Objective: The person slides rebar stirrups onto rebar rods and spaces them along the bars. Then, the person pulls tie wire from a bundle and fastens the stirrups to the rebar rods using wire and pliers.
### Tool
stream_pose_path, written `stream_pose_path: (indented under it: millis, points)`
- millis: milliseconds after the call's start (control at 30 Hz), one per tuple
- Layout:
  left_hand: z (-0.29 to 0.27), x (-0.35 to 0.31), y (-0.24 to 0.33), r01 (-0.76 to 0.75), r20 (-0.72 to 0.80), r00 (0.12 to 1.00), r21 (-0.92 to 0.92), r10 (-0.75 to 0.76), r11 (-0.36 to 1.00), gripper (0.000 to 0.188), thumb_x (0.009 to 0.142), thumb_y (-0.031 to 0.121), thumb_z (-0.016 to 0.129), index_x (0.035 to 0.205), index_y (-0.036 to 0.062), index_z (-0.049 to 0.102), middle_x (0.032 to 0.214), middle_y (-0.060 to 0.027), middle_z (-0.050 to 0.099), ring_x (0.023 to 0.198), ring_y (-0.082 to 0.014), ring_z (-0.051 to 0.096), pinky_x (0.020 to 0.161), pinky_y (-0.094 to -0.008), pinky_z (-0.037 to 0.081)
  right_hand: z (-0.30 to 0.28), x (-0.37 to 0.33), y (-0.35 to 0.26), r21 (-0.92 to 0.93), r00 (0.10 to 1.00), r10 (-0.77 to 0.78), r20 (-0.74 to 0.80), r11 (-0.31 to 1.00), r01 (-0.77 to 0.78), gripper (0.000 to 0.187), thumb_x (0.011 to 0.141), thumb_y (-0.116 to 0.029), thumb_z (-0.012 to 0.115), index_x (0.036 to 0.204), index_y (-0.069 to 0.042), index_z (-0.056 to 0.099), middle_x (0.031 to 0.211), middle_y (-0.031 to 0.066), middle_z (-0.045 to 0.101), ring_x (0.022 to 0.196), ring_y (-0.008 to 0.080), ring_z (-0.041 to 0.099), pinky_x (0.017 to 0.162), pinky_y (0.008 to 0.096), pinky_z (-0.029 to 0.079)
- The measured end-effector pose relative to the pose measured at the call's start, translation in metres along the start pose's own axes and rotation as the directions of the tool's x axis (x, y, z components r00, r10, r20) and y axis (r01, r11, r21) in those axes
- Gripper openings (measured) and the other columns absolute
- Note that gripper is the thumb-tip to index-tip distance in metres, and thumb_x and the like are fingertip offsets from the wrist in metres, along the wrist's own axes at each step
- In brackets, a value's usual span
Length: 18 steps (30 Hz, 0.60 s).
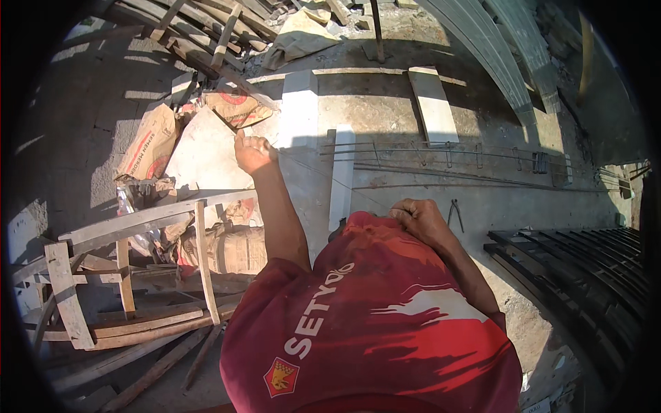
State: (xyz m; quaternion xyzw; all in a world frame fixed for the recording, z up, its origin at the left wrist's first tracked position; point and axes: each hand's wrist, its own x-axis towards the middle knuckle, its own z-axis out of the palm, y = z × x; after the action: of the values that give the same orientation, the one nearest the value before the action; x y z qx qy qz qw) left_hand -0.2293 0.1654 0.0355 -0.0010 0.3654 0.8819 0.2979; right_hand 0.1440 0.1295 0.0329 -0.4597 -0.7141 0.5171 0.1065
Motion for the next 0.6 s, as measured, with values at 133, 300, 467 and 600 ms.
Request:
stream_pose_path:
  millis: [133, 300, 467, 600]
  points:
    - [-0.016, 0.001, -0.005, -0.051, -0.156, 0.987, -0.109, 0.034, 0.993, 0.023, 0.088, 0.018, 0.052, 0.106, 0.0036, 0.049, 0.06, 0.0027, 0.031, 0.043, -0.0101, 0.03, 0.039, -0.0231, 0.03, -0.004, -0.01, -0.002, 0.009, 0.993, -0.109, -0.044, 0.994, 0.109, 0.016, 0.081, -0.021, 0.065, 0.084, -0.006, 0.068, 0.078, 0.011, 0.066, 0.075, 0.034, 0.062, 0.065, 0.0384, 0.048]
    - [-0.027, -0.017, -0.041, -0.013, -0.081, 0.997, 0.012, 0.014, 1.0, 0.02, 0.083, 0.008, 0.055, 0.101, -0.0004, 0.049, 0.06, 0.0022, 0.03, 0.045, -0.0097, 0.029, 0.039, -0.0222, 0.026, -0.013, -0.018, 0.022, 0.031, 0.991, -0.109, -0.073, 0.993, 0.111, 0.013, 0.081, -0.015, 0.061, 0.078, -0.003, 0.062, 0.075, 0.0147, 0.062, 0.067, 0.0345, 0.059, 0.066, 0.0402, 0.046]
    - [-0.053, -0.053, -0.109, -0.382, 0.488, 0.665, 0.873, 0.566, -0.304, 0.07, 0.081, 0.029, 0.064, 0.134, -0.0038, 0.033, 0.135, -0.0274, 0.029, 0.122, -0.0421, 0.033, 0.094, -0.0464, 0.035, -0.02, -0.007, 0.045, -0.493, 0.888, -0.449, -0.1, 0.797, 0.348, 0.004, 0.076, -0.009, 0.058, 0.076, -0.004, 0.058, 0.071, 0.012, 0.06, 0.068, 0.0315, 0.06, 0.066, 0.0396, 0.045]
    - [-0.001, -0.151, -0.107, -0.954, 0.881, 0.202, 0.276, -0.427, 0.119, 0.04, 0.083, 0.03, 0.063, 0.112, 0.0035, 0.057, 0.112, -0.0189, 0.056, 0.103, -0.0358, 0.054, 0.092, -0.0445, 0.039, -0.038, 0.003, 0.032, -0.655, 0.815, -0.579, 0.005, 0.614, 0.44, 0.004, 0.077, -0.011, 0.054, 0.077, -0.008, 0.055, 0.066, 0.0091, 0.057, 0.066, 0.0291, 0.059, 0.067, 0.0392, 0.043]
